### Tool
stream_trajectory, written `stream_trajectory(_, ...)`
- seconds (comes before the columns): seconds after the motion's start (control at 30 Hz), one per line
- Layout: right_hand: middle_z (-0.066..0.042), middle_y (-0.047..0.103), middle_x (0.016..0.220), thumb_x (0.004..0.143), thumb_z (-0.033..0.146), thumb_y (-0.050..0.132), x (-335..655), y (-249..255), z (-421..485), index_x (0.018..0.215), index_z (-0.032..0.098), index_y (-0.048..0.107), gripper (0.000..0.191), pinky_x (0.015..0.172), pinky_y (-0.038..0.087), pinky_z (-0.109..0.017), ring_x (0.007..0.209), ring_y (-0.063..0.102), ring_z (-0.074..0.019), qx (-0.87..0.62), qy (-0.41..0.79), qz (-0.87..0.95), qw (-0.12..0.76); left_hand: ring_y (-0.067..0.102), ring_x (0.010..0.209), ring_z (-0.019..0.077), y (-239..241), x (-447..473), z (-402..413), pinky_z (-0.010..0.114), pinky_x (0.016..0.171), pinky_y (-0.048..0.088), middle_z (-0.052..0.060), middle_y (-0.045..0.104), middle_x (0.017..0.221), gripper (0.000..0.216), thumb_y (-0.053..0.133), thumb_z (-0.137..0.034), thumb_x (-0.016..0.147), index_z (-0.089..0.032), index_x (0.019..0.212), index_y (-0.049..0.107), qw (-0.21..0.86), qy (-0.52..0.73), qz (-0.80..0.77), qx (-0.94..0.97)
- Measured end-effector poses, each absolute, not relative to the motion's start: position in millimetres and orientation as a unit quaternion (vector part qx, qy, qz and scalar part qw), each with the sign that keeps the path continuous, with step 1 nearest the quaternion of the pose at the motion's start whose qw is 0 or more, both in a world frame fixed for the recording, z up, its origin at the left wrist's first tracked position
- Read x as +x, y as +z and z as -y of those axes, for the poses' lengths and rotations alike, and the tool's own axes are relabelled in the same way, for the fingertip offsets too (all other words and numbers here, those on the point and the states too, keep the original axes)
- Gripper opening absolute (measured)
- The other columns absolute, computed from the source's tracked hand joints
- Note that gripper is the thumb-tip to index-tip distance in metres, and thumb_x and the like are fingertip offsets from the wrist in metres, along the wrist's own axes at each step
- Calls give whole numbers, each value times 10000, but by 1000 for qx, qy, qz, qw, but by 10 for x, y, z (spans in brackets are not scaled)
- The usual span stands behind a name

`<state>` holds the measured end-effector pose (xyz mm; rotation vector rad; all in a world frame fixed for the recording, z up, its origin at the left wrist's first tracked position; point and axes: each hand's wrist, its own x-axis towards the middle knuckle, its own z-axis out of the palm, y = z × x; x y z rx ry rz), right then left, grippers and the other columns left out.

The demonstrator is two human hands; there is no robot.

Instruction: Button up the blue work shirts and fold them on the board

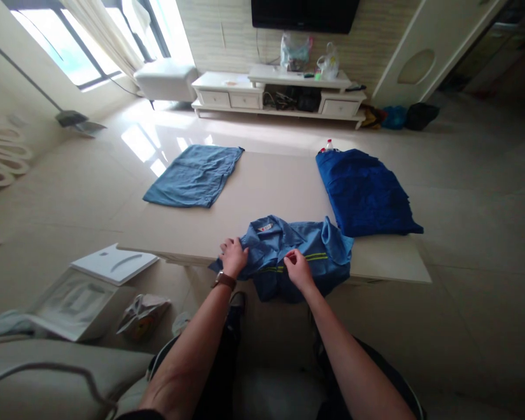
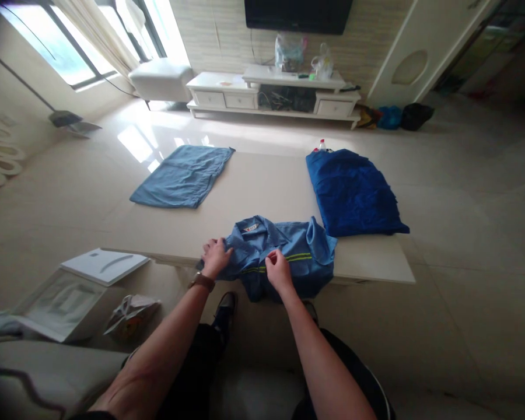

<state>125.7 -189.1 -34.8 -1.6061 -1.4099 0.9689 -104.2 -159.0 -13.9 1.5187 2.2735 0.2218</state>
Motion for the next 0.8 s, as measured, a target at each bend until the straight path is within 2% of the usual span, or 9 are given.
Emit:
stream_trajectory(0.1,-91,687,948,862,229,496,1469,-357,1670,888,232,608,115,894,527,-407,938,641,-263,-640,246,642,343,473,1285,397,-218,-1032,1561,516,972,463,233,519,1372,464,582,-368,929,-163,1341,522,177,75,-815,546)
stream_trajectory(0.2,-150,658,1258,840,128,526,1772,-363,1232,1133,177,649,322,1073,424,-429,1240,541,-293,-660,119,699,247,489,1283,368,-290,-1090,1485,461,965,471,224,533,1346,436,611,-372,919,-142,1280,533,206,43,-819,533)
stream_trajectory(0.27,-150,604,1397,852,144,590,1925,-364,947,1296,176,610,446,1099,378,-438,1355,459,-303,-675,89,717,150,497,1298,361,-330,-1144,1464,445,966,473,230,529,1370,433,591,-369,935,-130,1289,524,226,19,-817,530)
stream_trajectory(0.33,-138,630,1375,876,191,633,2003,-356,784,1299,203,622,423,1066,372,-440,1330,481,-304,-679,88,726,68,513,1307,350,-347,-1194,1495,429,972,470,230,546,1384,414,558,-370,955,-130,1291,534,241,0,-808,538)
stream_trajectory(0.43,-116,718,1184,913,208,616,2037,-289,861,1101,212,706,208,1013,371,-417,1178,579,-278,-666,94,740,26,591,1246,323,-292,-1261,1636,409,960,466,198,646,1302,311,524,-343,969,-159,1203,612,262,-18,-796,546)
stream_trajectory(0.5,-112,734,1111,922,199,598,2084,-189,1095,996,203,723,145,1003,363,-409,1142,596,-272,-654,87,751,27,638,1191,310,-184,-1305,1778,412,954,459,154,710,1219,229,543,-297,948,-194,1112,665,277,-23,-787,551)
stream_trajectory(0.6,-105,738,1082,944,205,561,2281,38,1593,937,204,718,157,999,349,-423,1119,604,-271,-632,37,771,70,644,1186,298,94,-1361,2053,418,971,439,100,745,1167,164,611,-283,899,-229,1012,717,290,-18,-770,567)
stream_trajectory(0.7,-83,752,1069,994,228,506,2596,340,2152,960,216,711,208,1004,349,-426,1072,635,-247,-581,-34,790,196,620,1192,279,481,-1393,2410,433,1017,407,89,722,1161,172,604,-321,908,-237,979,735,224,74,-750,617)
stream_trajectory(0.8,-78,753,994,1032,299,491,2910,669,2673,979,211,707,239,971,404,-407,989,663,-235,-528,-97,784,312,632,1089,239,860,-1431,2801,439,1087,374,66,711,1043,219,539,-363,953,-231,913,708,133,218,-688,680)
